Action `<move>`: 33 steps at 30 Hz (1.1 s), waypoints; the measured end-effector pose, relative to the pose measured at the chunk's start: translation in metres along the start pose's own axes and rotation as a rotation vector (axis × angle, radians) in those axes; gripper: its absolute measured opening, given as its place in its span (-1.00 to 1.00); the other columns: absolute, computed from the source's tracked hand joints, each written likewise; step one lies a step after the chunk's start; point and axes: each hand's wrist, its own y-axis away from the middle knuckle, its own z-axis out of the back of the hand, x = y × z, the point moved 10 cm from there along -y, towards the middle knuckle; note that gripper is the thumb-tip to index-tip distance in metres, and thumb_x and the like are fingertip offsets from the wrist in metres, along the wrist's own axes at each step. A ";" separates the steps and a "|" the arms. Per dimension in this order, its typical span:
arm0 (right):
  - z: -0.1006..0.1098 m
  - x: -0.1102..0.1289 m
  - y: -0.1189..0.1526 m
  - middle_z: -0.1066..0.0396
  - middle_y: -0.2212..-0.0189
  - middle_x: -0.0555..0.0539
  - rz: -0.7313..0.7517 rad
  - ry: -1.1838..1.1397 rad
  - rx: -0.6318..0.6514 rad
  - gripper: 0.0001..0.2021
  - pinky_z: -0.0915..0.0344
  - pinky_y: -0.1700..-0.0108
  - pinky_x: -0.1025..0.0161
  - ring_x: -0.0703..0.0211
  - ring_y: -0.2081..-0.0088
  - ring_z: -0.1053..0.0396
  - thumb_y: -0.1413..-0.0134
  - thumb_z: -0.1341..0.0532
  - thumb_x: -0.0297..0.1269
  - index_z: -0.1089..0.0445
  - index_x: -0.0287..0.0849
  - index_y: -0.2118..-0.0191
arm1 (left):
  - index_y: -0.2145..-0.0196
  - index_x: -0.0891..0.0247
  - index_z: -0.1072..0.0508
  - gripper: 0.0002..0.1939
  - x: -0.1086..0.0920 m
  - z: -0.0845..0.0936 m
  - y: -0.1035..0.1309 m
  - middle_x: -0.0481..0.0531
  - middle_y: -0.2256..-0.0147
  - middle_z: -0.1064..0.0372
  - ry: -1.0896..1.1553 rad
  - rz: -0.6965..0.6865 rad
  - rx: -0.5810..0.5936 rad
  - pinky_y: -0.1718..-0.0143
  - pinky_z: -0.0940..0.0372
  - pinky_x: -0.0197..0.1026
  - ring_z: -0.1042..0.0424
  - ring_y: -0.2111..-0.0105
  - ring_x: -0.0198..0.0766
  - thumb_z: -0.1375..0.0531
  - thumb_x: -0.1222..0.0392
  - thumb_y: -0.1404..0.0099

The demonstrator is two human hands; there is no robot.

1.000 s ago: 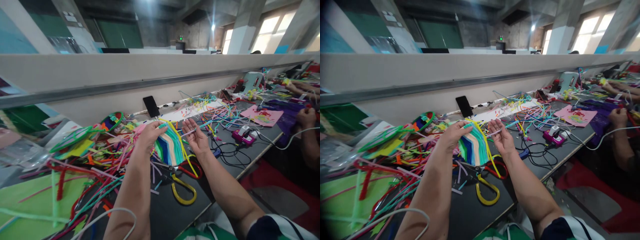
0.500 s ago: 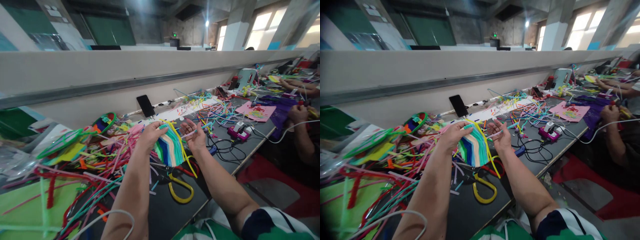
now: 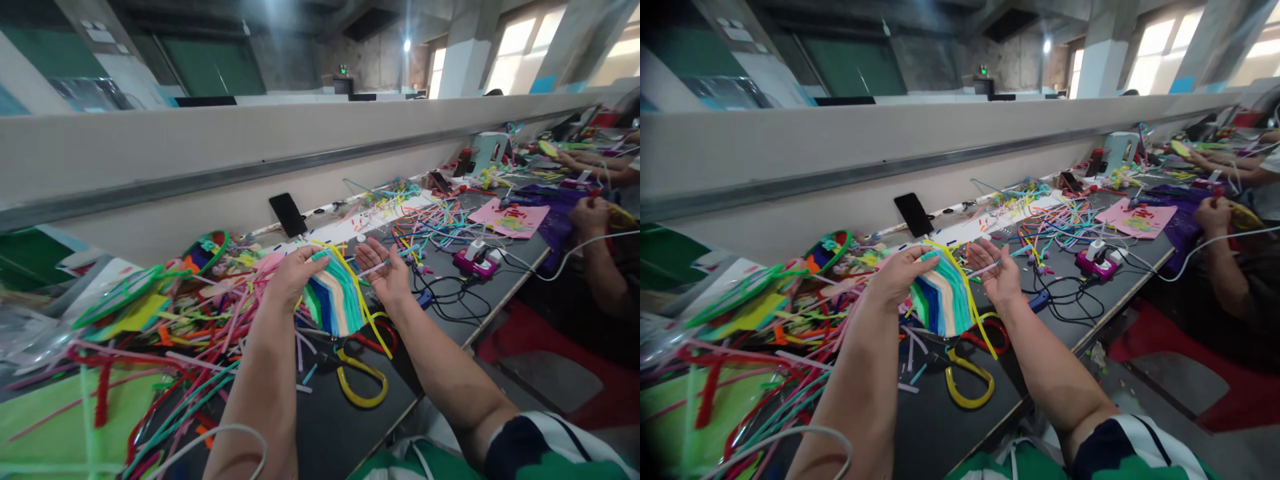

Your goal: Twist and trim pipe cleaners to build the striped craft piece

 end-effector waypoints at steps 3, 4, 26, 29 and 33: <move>-0.011 0.001 0.002 -0.50 0.11 -0.13 0.004 -0.001 0.069 -0.55 -0.17 -0.17 -0.02 0.04 -0.05 -0.36 -0.19 0.00 0.06 -0.42 -0.18 0.09 | 0.23 0.30 -0.44 -0.55 0.001 0.001 0.000 -0.02 0.44 -0.47 0.039 0.017 0.027 0.39 -0.36 -0.21 -0.45 0.50 -0.26 -0.38 0.06 0.07; -0.014 0.001 0.003 -0.48 0.08 -0.13 0.002 0.000 0.077 -0.56 -0.16 -0.17 -0.04 0.03 -0.07 -0.34 -0.18 -0.01 0.06 -0.41 -0.16 0.09 | 0.23 0.29 -0.44 -0.55 0.001 0.002 0.000 -0.02 0.44 -0.47 0.046 0.021 0.030 0.39 -0.36 -0.20 -0.45 0.51 -0.26 -0.39 0.06 0.07; -0.046 0.029 0.023 -0.25 -0.16 -0.07 0.003 0.079 0.238 -0.40 -0.15 -0.07 -0.22 -0.06 -0.13 -0.24 0.14 -0.16 0.05 -0.23 0.13 -0.11 | 0.26 0.29 -0.49 -0.58 -0.010 0.039 0.020 0.06 0.42 -0.51 -0.005 0.037 0.035 0.37 -0.37 -0.16 -0.49 0.47 -0.17 -0.39 0.04 0.07; -0.027 0.025 0.012 -0.38 -0.03 -0.04 -0.020 0.082 0.145 -0.57 -0.24 -0.04 -0.05 0.08 -0.02 -0.34 0.01 -0.13 0.01 -0.33 0.09 -0.01 | 0.25 0.27 -0.48 -0.57 -0.010 0.037 0.022 0.05 0.42 -0.50 -0.023 0.049 0.054 0.40 -0.36 -0.17 -0.47 0.49 -0.18 -0.38 0.02 0.06; -0.013 -0.018 0.007 -0.49 0.31 -0.08 -0.282 0.248 0.189 -0.70 -0.33 0.14 0.18 0.17 0.26 -0.42 -0.04 -0.21 -0.07 -0.46 -0.17 0.20 | 0.27 0.25 -0.48 -0.59 -0.009 0.012 0.021 0.01 0.41 -0.46 -0.187 0.020 0.173 0.41 -0.32 -0.22 -0.44 0.45 -0.21 -0.37 0.03 0.08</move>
